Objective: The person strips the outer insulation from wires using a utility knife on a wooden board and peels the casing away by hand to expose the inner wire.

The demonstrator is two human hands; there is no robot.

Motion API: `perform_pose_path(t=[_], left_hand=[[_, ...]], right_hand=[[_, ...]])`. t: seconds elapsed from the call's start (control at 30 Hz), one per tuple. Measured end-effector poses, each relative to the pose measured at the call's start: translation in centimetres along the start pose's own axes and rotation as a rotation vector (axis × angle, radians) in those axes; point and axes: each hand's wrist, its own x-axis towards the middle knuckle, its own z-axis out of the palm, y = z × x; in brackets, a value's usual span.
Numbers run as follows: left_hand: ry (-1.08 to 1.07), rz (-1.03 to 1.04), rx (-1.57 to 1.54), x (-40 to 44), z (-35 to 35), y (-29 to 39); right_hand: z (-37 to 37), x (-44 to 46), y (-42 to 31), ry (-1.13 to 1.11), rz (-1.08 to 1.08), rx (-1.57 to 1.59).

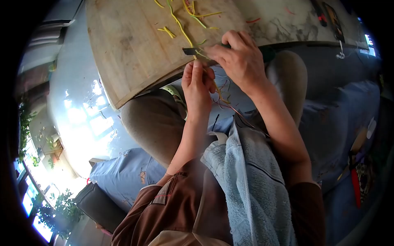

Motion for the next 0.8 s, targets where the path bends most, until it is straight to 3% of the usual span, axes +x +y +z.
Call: perform_pose_path(t=[0.6, 0.8], left_hand=[[-0.024, -0.025, -0.046, 0.2, -0.1, -0.1], [-0.047, 0.006, -0.025, -0.1, -0.3, -0.8]], right_hand=[[3.9, 5.3, 1.5, 0.136, -0.119, -0.099], [3.2, 5.1, 1.1, 0.086, -0.145, -0.062]])
